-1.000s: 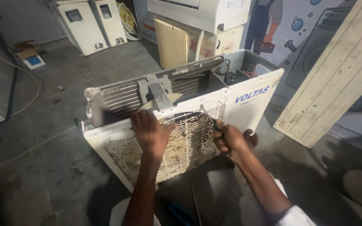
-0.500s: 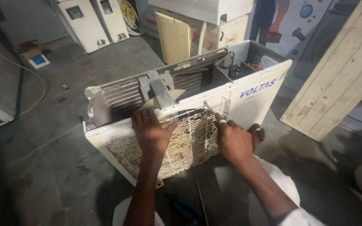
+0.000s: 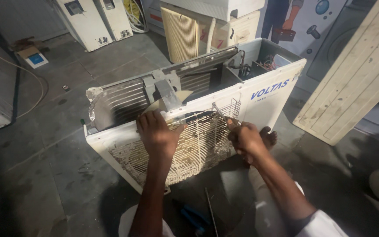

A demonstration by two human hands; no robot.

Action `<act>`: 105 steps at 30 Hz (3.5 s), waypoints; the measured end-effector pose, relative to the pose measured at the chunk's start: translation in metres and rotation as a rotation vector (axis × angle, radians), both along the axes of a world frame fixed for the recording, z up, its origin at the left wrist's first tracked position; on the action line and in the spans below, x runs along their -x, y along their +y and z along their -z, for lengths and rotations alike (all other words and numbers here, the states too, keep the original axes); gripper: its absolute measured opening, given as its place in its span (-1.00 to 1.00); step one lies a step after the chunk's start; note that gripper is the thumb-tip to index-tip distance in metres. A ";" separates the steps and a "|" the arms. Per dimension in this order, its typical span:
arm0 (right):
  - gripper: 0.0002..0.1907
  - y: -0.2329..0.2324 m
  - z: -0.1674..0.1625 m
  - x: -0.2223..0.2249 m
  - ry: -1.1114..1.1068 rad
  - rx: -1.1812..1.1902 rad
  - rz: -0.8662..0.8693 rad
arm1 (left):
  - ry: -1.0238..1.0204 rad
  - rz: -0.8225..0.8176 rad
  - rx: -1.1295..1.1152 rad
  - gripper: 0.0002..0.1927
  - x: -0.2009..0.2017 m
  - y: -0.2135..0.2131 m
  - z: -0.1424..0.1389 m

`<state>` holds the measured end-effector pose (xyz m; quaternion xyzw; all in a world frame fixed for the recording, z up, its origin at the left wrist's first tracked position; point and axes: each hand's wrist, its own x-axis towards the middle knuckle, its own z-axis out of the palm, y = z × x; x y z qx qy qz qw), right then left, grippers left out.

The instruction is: The person sits on the floor working on a Voltas window air conditioner. They position the front grille panel against the cabinet, align it, and drive screws into the panel using a screwdriver, at times holding a long rod or tool while fastening the grille in place.

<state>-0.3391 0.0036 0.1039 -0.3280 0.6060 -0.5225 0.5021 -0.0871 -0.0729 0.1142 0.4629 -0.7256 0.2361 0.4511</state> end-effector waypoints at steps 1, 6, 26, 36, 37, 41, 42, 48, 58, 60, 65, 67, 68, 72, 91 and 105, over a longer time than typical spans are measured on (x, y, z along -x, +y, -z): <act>-0.49 0.002 -0.002 0.002 -0.106 0.013 -0.032 | -0.007 -0.003 0.004 -0.07 0.000 0.000 -0.001; -0.54 0.010 0.001 -0.004 -0.052 -0.011 0.002 | 0.058 0.103 -0.005 -0.07 -0.005 0.013 -0.001; -0.63 0.082 0.018 -0.054 0.745 0.066 -0.275 | 0.872 0.021 -0.605 -0.39 -0.139 0.046 0.151; -0.60 0.084 0.021 -0.059 0.758 0.009 -0.298 | 0.978 0.552 -0.786 -0.28 -0.180 0.036 0.191; -0.59 0.084 0.021 -0.061 0.773 0.025 -0.305 | 0.997 0.645 -0.795 -0.27 -0.183 0.038 0.192; -0.58 0.088 0.029 -0.066 0.747 0.083 -0.328 | 1.088 0.651 -0.887 -0.25 -0.188 0.047 0.190; -0.58 0.089 0.031 -0.066 0.718 0.095 -0.331 | 1.063 0.684 -0.876 -0.26 -0.188 0.050 0.188; -0.57 0.091 0.043 -0.060 0.732 0.155 -0.353 | 0.633 0.393 -0.894 -0.19 -0.200 0.062 0.179; -0.61 0.090 0.039 -0.065 0.802 0.176 -0.402 | 0.550 -0.281 -0.911 -0.56 -0.177 0.045 0.287; -0.61 0.089 0.037 -0.065 0.818 0.208 -0.425 | 0.325 -0.092 -0.995 -0.77 -0.163 0.062 0.323; -0.61 0.088 0.036 -0.065 0.810 0.114 -0.406 | -0.140 0.087 -1.449 -0.78 -0.129 0.133 0.401; -0.61 0.087 0.037 -0.064 0.777 0.104 -0.400 | -0.135 0.160 -1.484 -0.78 -0.115 0.149 0.422; -0.60 0.086 0.038 -0.064 0.749 0.095 -0.393 | -0.111 0.175 -1.469 -0.78 -0.105 0.155 0.431; -0.64 0.085 0.041 -0.061 0.742 0.066 -0.395 | -0.025 0.206 -1.413 -0.78 -0.080 0.164 0.453; -0.60 0.082 0.042 -0.057 0.760 0.017 -0.412 | -0.198 0.118 -1.365 -0.80 -0.064 0.156 0.446; -0.64 0.091 0.044 -0.072 0.849 0.216 -0.478 | 0.461 0.211 -1.229 -0.75 -0.038 0.119 0.348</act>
